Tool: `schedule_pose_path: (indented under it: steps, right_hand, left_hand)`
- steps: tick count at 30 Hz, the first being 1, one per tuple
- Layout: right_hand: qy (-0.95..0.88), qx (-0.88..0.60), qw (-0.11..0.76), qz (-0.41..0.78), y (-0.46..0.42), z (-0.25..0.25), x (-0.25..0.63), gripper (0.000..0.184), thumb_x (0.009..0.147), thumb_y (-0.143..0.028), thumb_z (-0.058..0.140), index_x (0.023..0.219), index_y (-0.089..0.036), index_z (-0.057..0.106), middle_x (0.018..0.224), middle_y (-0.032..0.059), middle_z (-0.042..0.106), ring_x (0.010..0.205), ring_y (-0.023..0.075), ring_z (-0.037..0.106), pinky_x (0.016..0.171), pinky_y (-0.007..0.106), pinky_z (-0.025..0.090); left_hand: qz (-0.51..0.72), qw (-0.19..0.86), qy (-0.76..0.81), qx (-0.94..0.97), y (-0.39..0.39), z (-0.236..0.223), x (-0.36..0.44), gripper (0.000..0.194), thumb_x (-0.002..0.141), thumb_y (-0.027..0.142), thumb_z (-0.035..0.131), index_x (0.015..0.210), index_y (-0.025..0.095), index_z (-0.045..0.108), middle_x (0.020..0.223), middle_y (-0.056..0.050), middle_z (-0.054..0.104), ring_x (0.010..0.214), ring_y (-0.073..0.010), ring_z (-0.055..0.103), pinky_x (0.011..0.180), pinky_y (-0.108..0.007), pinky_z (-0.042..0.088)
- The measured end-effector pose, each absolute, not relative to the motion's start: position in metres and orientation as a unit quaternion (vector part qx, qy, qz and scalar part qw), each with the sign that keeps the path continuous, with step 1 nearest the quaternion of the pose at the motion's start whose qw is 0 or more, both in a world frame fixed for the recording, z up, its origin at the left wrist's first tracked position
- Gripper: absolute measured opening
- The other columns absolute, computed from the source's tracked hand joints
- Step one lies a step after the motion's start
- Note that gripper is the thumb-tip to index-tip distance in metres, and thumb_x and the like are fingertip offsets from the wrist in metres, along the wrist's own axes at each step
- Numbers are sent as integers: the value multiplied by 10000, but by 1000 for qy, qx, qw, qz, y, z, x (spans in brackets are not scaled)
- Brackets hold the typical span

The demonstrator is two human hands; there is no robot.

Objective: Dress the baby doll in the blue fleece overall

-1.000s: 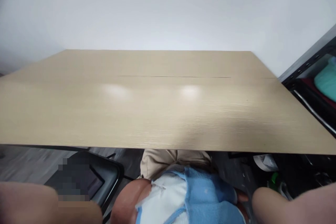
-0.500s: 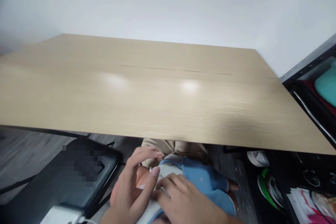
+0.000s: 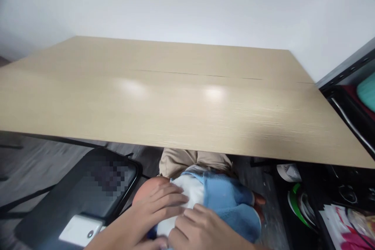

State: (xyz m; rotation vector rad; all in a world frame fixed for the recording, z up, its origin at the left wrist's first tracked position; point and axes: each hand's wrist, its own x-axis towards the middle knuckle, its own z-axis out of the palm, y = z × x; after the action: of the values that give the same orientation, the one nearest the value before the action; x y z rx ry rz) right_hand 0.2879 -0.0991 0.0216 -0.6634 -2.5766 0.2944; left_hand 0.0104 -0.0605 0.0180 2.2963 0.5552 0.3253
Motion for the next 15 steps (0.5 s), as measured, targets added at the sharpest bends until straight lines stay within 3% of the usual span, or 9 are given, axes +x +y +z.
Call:
schedule_pose_path:
  steps: [4,8,11,15]
  right_hand:
    - [-930,-196,289,113,-105,17,287,426,1223,-253,549,798,-220,552,711,-58,558,634,128,456,622,299,417]
    - [-940,-164,259,151,-120,2,306,505,1263,-232,430,774,-223,555,709,-75,595,592,110,429,651,272,478]
    - [-933,-174,249,194,-126,3,334,529,1273,-230,349,781,-250,542,707,-78,637,583,117,484,763,262,558]
    - [-919,-216,197,264,-124,28,373,528,1275,-229,263,871,-270,600,737,-52,685,681,117,641,1057,244,565]
  left_hand:
    - [114,372,223,894,-54,13,9,742,1028,731,814,1586,278,626,1631,-138,707,1519,-365,659,1392,-525,413]
    - [133,369,264,881,-51,10,11,602,1137,747,614,1525,290,677,1498,-97,771,1467,-342,656,1320,-499,451]
    - [141,371,336,854,-47,7,14,545,1184,726,507,1418,293,740,1419,-106,749,1373,-331,664,1189,-471,526]
    - [148,374,385,831,-43,0,19,457,1184,653,538,1328,285,768,1344,-99,714,1257,-310,676,1104,-451,559]
